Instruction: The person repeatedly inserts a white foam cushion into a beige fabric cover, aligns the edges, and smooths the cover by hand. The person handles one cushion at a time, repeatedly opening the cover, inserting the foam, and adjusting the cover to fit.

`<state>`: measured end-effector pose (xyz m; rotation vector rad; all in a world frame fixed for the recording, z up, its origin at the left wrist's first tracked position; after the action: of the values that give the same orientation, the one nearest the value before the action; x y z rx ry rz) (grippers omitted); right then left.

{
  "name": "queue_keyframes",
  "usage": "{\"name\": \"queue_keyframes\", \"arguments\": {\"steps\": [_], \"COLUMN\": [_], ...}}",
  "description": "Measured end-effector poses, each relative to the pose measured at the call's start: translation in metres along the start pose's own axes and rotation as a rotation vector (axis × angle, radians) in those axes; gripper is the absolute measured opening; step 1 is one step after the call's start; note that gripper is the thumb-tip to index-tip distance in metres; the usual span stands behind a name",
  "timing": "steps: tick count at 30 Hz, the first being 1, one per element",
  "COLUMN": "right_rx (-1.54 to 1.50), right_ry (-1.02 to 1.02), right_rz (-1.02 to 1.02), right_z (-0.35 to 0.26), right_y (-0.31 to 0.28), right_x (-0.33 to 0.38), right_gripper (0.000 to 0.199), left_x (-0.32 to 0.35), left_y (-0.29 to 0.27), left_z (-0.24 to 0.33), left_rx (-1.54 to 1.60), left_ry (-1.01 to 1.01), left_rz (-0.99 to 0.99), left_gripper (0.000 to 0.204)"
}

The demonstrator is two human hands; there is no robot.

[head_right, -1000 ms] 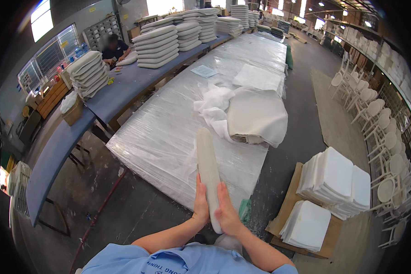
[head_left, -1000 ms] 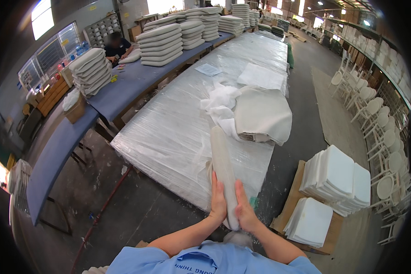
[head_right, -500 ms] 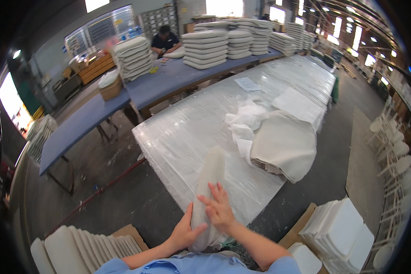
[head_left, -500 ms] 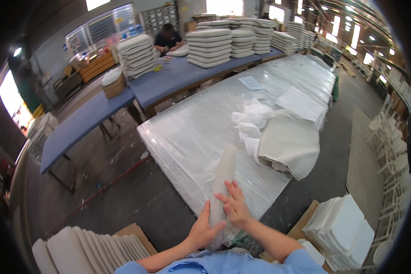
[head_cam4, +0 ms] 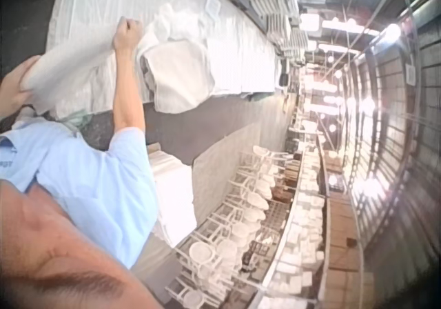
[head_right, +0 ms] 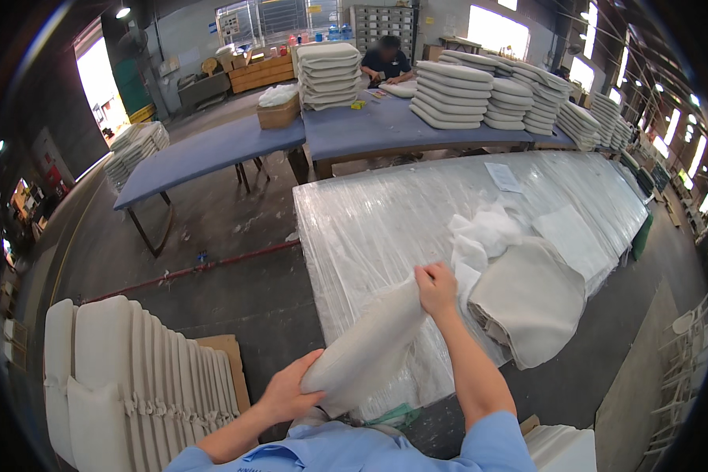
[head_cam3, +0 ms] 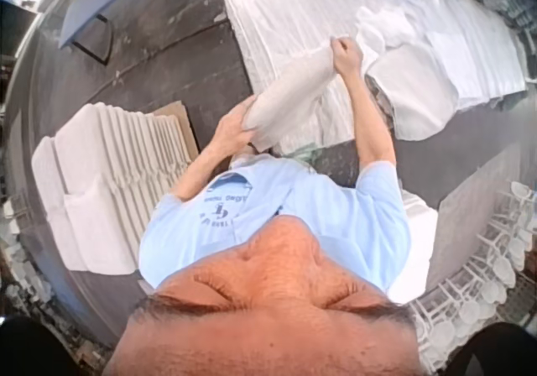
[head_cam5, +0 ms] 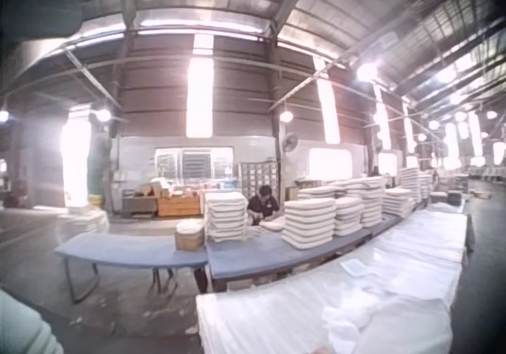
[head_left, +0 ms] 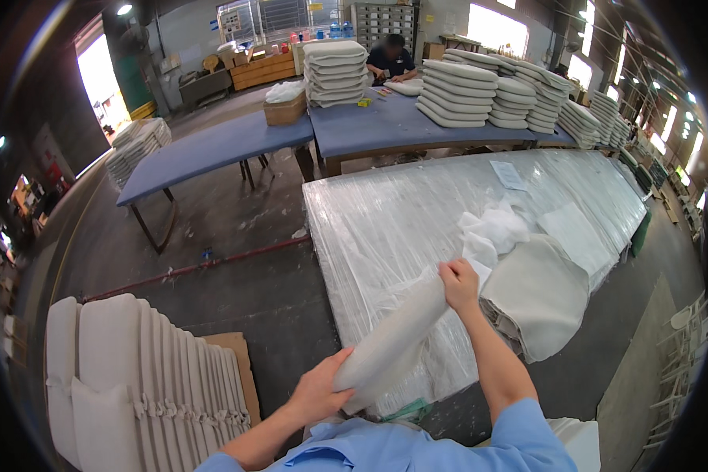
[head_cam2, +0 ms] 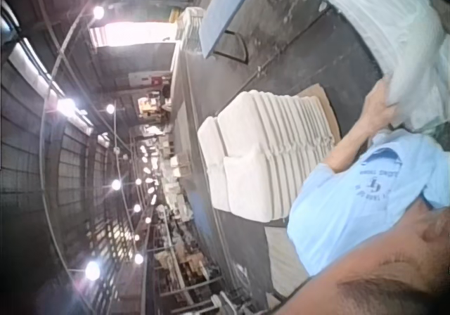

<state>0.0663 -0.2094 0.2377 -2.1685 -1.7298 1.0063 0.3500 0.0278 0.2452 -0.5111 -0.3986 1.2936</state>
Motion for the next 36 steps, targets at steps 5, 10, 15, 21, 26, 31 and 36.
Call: {"name": "queue_keyframes", "arguments": {"steps": [5, 10, 15, 21, 26, 31, 36], "right_rx": [-0.139, 0.004, 0.158, 0.496, 0.693, 0.81, 0.796], "right_ry": [0.089, 0.28, 0.307, 0.238, 0.3, 0.051, 0.035], "right_rz": [0.219, 0.019, -0.619, -1.338, -1.289, -0.82, -0.862], "right_z": [-0.008, -0.001, 0.0, 0.051, 0.084, 0.128, 0.125], "right_y": [-0.057, -0.093, -0.092, -0.025, 0.093, 0.169, 0.191], "right_x": [0.129, 0.244, 0.226, 0.221, 0.202, 0.167, 0.171], "right_gripper": [0.021, 0.013, 0.032, 0.073, 0.068, 0.045, 0.026], "left_x": [0.039, 0.059, 0.046, -0.011, -0.042, -0.071, -0.074], "left_y": [-0.038, 0.015, 0.062, 0.122, 0.149, 0.162, 0.162], "left_z": [0.007, -0.051, -0.091, -0.156, -0.188, -0.189, -0.202], "left_rx": [-0.117, 0.062, 0.022, -0.215, -0.277, -0.273, -0.235], "left_ry": [0.06, 0.002, -0.143, -0.268, -0.47, -0.523, -0.541], "left_rz": [-0.199, -0.525, -0.744, -0.714, -0.648, -0.59, -0.433], "left_gripper": [0.071, 0.069, 0.071, 0.07, 0.07, 0.069, 0.062]}}
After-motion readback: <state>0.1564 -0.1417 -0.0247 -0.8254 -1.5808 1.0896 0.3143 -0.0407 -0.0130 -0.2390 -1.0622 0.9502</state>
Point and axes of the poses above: each hand's wrist, its own x-axis away from the middle knuckle, its own y-axis out of the palm, z = x × y, the point moved 5 cm from there along -x, towards the middle knuckle, and after that the axes turned 4 degrees about y, right-handed, at the moved point
